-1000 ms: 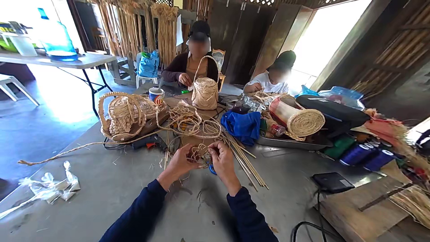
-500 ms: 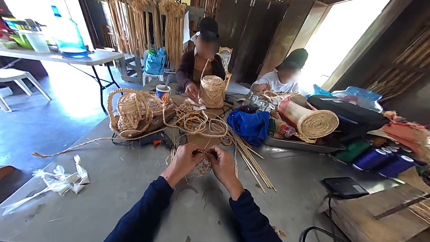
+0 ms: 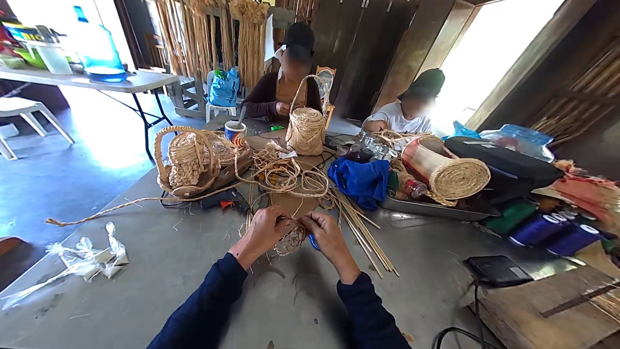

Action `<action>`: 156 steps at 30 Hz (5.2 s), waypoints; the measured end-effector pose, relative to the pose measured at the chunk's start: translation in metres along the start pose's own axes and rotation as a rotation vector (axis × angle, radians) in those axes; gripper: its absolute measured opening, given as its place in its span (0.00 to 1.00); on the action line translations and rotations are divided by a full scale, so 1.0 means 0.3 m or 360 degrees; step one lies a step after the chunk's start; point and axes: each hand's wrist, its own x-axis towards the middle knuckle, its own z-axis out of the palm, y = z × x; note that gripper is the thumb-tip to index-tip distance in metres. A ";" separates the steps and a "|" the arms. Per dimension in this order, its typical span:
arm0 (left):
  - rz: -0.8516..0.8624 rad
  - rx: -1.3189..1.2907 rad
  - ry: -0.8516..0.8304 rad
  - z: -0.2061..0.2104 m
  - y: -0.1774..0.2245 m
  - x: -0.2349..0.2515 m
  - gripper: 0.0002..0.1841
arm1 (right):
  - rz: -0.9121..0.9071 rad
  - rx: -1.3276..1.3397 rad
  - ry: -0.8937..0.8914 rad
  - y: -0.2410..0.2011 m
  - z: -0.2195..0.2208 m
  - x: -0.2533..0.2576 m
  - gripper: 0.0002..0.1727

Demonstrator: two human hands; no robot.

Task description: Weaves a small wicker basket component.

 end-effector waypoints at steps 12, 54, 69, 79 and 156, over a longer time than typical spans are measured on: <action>-0.0080 0.0044 0.0029 0.002 -0.007 0.002 0.09 | 0.0140 -0.0123 -0.0152 -0.022 -0.137 -0.011 0.01; -0.0227 -0.0257 0.0042 0.000 -0.005 0.007 0.09 | -0.0203 -0.0117 0.0273 0.000 0.020 -0.012 0.05; -0.0232 -0.0300 0.0068 0.000 0.007 0.003 0.08 | -0.0405 -0.0183 0.0162 0.007 0.015 -0.017 0.06; -0.0108 -0.0308 0.0072 0.007 0.001 0.001 0.08 | -0.0261 -0.0220 0.0148 -0.007 0.005 -0.018 0.05; 0.0256 -0.1347 -0.0420 0.020 -0.024 -0.021 0.09 | 0.0325 0.0814 -0.0711 -0.037 -0.095 -0.030 0.10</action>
